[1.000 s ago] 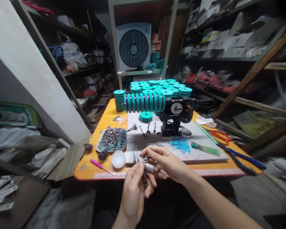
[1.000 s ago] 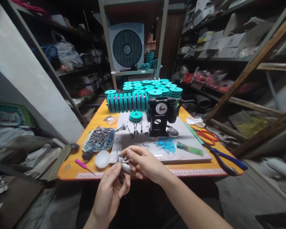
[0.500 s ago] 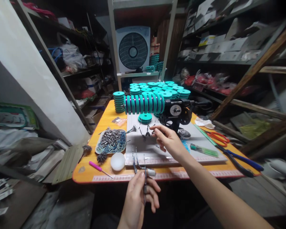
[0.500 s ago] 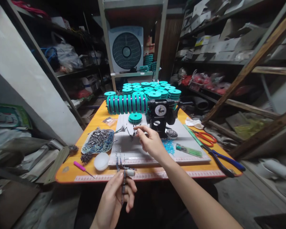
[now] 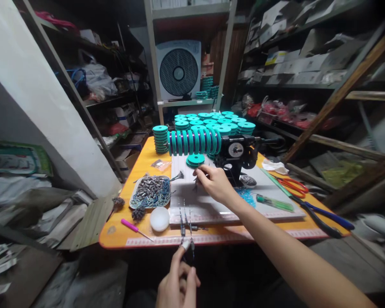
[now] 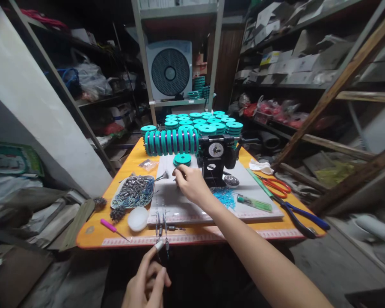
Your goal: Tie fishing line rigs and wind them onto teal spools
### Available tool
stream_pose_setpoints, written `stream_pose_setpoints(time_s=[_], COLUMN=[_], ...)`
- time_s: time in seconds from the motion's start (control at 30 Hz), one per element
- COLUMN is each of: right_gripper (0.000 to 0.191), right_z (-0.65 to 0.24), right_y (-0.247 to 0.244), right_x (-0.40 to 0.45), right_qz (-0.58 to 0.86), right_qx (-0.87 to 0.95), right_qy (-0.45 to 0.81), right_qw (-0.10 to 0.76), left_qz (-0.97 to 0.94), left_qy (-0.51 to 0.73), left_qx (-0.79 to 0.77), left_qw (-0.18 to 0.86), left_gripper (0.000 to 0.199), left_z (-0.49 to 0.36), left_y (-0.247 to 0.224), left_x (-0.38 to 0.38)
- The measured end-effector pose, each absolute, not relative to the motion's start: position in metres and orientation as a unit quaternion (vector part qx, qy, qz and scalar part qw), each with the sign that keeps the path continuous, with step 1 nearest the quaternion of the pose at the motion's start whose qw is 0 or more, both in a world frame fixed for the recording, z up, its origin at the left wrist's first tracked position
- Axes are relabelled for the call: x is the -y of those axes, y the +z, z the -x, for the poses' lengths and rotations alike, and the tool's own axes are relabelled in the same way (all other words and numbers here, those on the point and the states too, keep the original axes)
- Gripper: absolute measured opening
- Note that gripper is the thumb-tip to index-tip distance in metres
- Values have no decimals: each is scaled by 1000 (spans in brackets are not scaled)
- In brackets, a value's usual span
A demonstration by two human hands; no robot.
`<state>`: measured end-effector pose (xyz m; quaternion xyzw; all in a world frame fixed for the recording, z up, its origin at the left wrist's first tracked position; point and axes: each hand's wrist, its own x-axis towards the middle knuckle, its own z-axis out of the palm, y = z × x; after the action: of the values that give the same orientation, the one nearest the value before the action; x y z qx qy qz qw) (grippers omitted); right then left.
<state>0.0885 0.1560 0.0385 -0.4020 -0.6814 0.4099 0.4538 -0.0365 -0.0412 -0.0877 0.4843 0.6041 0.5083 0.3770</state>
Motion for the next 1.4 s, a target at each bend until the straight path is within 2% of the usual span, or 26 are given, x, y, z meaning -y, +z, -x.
stream_pose_setpoints(time_s=[0.1,0.17,0.2,0.3,0.43,0.57,0.7,1.07,1.3,1.4], right_gripper=[17,22,24,28,29,27,24,22,25,28], right_z=[-102,-108,-110,-114,-116,-112,-104,-106,-109,-112], right_y=[49,57,61,72,77,62,45,39,40,44], right_x=[-135,-123,-118,-108,-104,-105,-105,-109,-110,-111], right_qz=[391,378,370,348,316,290,280,268,279,294], right_qx=[660,638,623,579,522,455,404,397,446,488], right_qy=[461,517,546,625,705,764,796,801,775,743], right_qw=[446,429,420,392,361,354,353,359,350,352], left_qz=[-519,-552,-562,-560,-504,-442,-281,-206,-216,-282], left_qy=[556,586,588,576,580,579,574,488,495,515], left_qx=[-586,-541,-527,-472,-407,-341,-215,-200,-159,-216], left_qw=[280,242,248,364,494,594,739,824,826,780], left_gripper=[26,23,28,39,27,41,42,50,47,40], left_z=[39,35,32,18,0,-8,-8,-1,-6,0], left_y=[-56,-31,-19,4,11,10,5,-26,-39,-27], left_x=[33,18,9,-19,-34,-19,5,29,26,22])
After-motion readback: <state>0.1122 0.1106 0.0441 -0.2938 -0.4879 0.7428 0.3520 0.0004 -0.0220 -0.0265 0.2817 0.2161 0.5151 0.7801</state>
